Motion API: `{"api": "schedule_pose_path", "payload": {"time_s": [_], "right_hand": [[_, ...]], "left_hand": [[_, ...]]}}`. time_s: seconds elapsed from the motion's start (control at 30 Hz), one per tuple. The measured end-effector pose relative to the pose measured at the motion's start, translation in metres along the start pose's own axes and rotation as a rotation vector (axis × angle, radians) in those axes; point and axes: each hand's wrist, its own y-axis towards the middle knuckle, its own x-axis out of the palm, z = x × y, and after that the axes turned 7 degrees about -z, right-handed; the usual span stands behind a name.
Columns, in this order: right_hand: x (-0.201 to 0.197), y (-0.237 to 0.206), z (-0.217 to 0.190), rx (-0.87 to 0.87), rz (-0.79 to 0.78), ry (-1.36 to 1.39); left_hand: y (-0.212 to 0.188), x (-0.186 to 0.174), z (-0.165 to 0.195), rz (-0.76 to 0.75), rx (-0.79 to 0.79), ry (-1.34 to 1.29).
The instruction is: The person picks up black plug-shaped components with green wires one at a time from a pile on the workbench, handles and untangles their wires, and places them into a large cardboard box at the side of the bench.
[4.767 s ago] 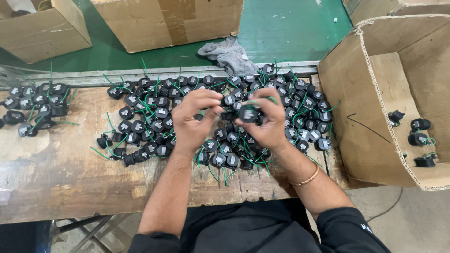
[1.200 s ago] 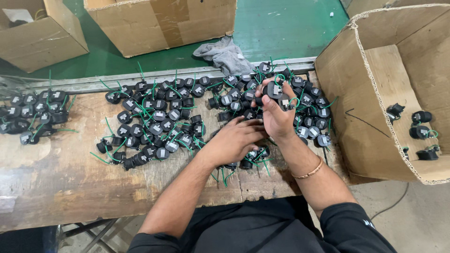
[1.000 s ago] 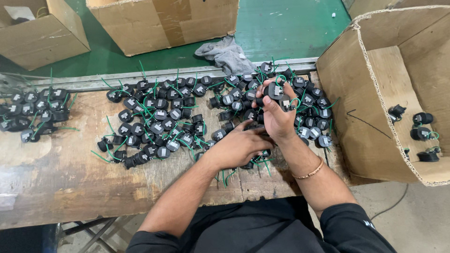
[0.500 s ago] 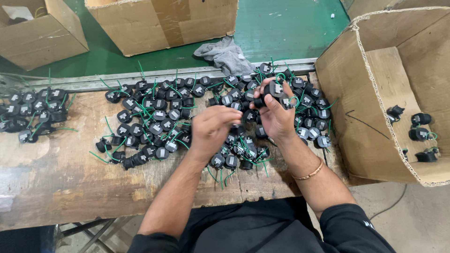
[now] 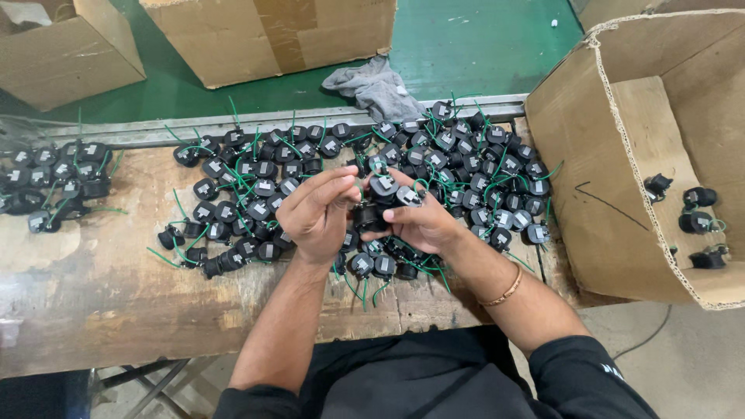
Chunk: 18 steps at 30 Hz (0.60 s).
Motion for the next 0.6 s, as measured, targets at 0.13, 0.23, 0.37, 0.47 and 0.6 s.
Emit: {"api": "schedule_pose_path", "payload": {"time_s": [0.13,0.23,0.37,0.47,0.6], "right_hand": [[-0.003,-0.002,0.002,0.012,-0.005,-0.008],[-0.005,-0.002,0.000,-0.048,0.018,-0.051],[-0.007,0.001,-0.007,-0.170,0.102,-0.113],[-0.007,0.002,-0.014,-0.245,0.147,-0.146],[-0.007,0.003,-0.013,-0.357,0.192,-0.251]], "left_hand": [[-0.001,-0.002,-0.004,0.053,-0.016,-0.008],[0.000,-0.002,-0.005,0.031,-0.009,0.005],[0.002,0.000,-0.003,-0.063,-0.056,-0.027],[0.005,0.003,-0.001,-0.120,-0.107,-0.126],[0.006,0.008,0.001,-0.116,-0.270,-0.252]]}}
